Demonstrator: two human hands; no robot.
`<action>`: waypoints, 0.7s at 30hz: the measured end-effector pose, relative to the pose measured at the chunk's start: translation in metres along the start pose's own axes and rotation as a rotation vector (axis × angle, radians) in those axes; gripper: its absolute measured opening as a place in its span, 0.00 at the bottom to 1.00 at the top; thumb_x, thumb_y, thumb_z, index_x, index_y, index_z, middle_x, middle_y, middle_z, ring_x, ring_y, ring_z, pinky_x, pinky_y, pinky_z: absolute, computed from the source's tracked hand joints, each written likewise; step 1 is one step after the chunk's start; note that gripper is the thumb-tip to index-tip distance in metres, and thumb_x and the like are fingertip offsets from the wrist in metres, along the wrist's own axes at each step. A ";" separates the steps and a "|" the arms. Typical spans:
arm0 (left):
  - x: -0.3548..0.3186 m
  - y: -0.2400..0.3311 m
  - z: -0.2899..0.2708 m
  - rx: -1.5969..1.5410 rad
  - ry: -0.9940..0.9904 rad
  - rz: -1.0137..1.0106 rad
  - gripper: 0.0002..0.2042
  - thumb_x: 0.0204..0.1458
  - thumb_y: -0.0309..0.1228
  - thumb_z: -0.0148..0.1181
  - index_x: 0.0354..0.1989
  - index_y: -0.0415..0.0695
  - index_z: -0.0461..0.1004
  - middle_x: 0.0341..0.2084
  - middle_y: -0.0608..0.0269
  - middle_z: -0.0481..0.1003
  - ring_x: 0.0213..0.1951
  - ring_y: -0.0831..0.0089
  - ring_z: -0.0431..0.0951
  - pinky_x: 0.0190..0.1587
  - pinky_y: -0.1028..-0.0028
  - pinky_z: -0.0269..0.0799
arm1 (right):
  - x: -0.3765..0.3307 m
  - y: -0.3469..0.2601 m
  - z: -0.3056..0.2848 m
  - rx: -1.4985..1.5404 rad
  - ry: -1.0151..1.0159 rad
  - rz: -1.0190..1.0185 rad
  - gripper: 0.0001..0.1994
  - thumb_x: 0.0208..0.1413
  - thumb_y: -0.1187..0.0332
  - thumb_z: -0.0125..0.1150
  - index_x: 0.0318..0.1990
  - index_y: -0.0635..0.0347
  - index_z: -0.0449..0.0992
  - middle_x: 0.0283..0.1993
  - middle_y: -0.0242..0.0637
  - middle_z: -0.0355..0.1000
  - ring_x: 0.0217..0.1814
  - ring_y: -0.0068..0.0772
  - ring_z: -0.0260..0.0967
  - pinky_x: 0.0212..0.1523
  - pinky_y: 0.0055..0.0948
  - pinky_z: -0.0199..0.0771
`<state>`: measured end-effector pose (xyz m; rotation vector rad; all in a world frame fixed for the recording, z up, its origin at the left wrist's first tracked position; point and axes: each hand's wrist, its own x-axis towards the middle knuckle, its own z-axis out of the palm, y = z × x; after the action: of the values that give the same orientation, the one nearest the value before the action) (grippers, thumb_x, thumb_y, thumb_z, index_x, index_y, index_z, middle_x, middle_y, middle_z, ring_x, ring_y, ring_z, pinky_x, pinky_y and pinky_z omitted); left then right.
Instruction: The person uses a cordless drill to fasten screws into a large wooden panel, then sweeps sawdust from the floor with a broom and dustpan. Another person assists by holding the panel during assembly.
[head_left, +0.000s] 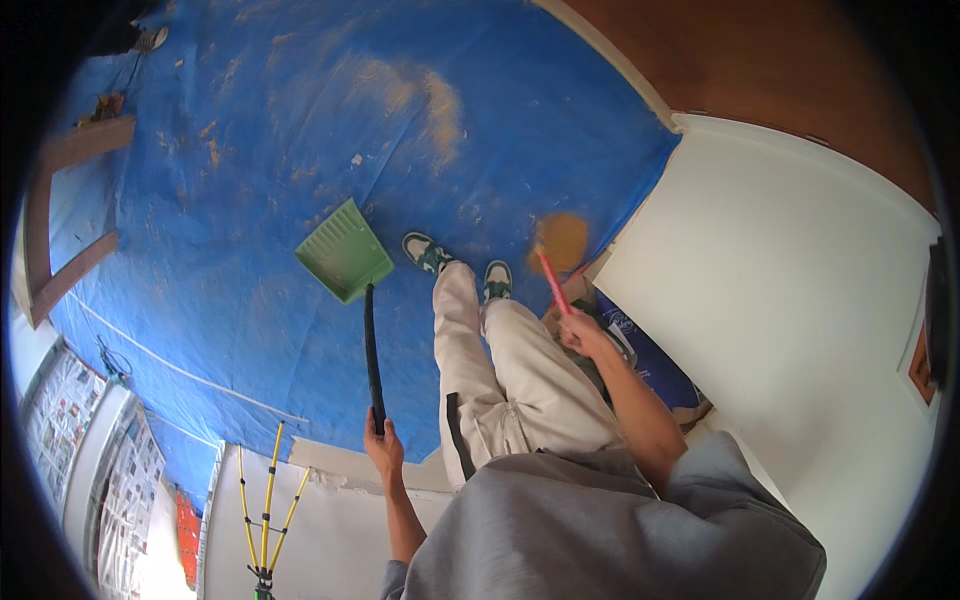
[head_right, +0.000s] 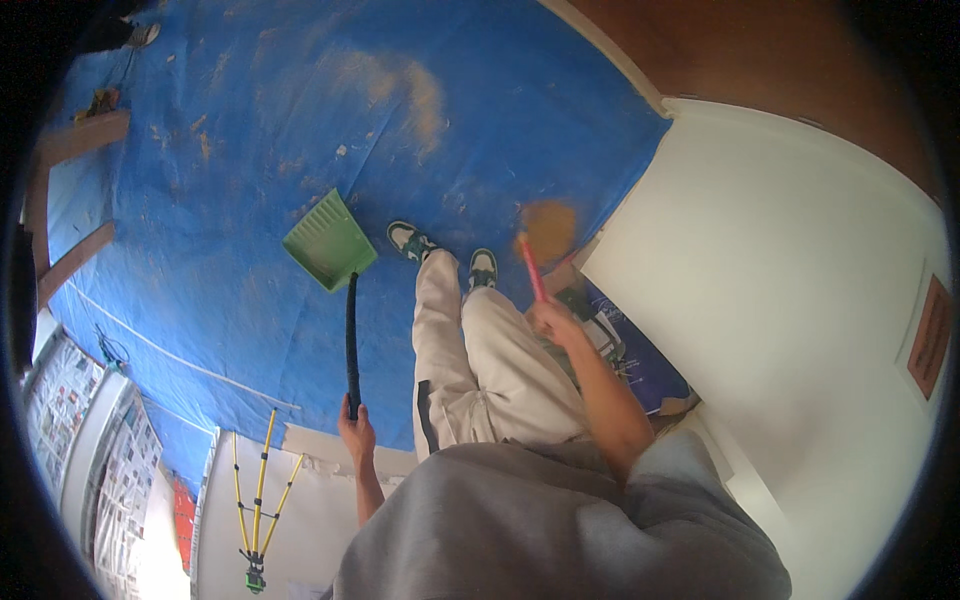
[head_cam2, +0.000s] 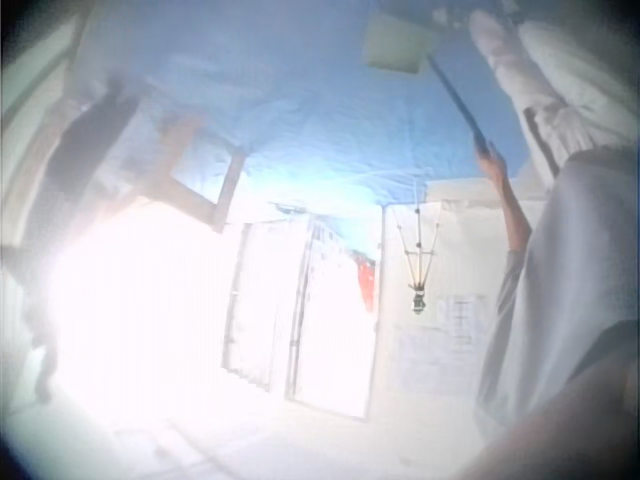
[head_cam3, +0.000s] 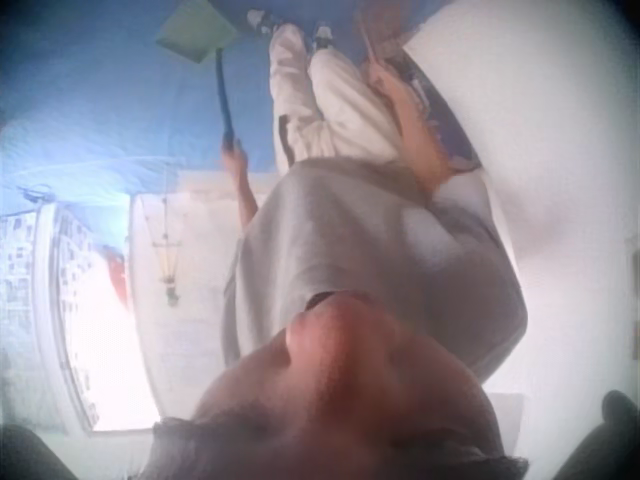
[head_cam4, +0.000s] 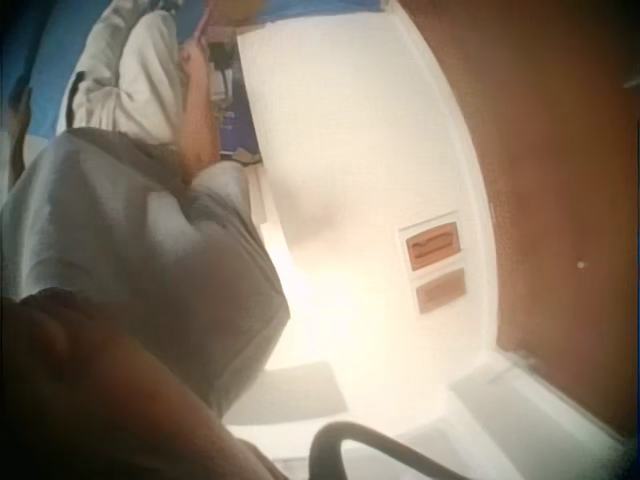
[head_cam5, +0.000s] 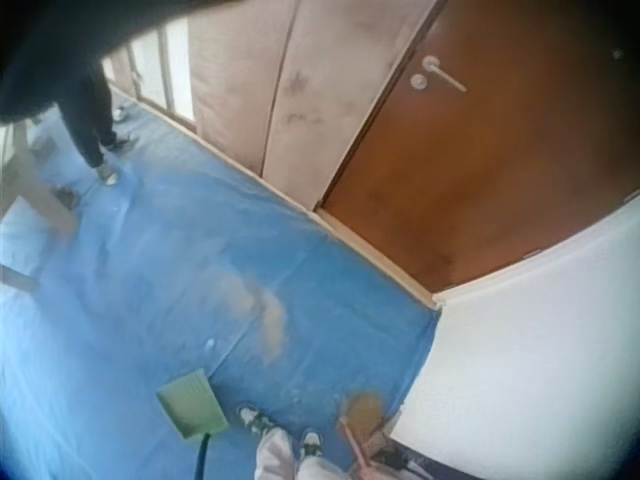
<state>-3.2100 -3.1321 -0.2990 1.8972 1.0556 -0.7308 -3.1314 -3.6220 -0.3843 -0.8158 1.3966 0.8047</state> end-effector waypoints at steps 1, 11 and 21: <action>-0.003 -0.004 -0.003 -0.023 0.014 0.003 0.24 0.59 0.27 0.58 0.62 0.29 0.66 0.31 0.64 0.73 0.28 0.79 0.68 0.31 0.76 0.66 | 0.018 -0.002 0.035 -0.009 0.002 0.022 0.25 0.60 0.78 0.49 0.65 0.45 0.62 0.17 0.23 0.53 0.12 0.17 0.49 0.11 0.22 0.49; 0.017 -0.028 -0.014 -0.224 0.093 -0.101 0.24 0.58 0.26 0.59 0.62 0.29 0.67 0.24 0.66 0.72 0.24 0.79 0.68 0.26 0.77 0.64 | -0.027 -0.094 0.275 -0.029 -0.302 -0.016 0.33 0.61 0.79 0.50 0.72 0.40 0.56 0.19 0.21 0.53 0.15 0.13 0.48 0.15 0.17 0.49; 0.012 -0.042 -0.019 -0.299 0.115 -0.156 0.23 0.57 0.24 0.59 0.61 0.29 0.68 0.23 0.68 0.71 0.24 0.81 0.67 0.25 0.77 0.64 | -0.271 -0.083 0.130 -0.258 -0.026 -0.024 0.38 0.60 0.80 0.46 0.77 0.38 0.48 0.21 0.23 0.54 0.14 0.14 0.49 0.15 0.17 0.54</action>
<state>-3.2388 -3.0984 -0.3154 1.6286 1.3179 -0.5205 -2.9988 -3.5528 -0.1107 -1.0143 1.2729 0.9863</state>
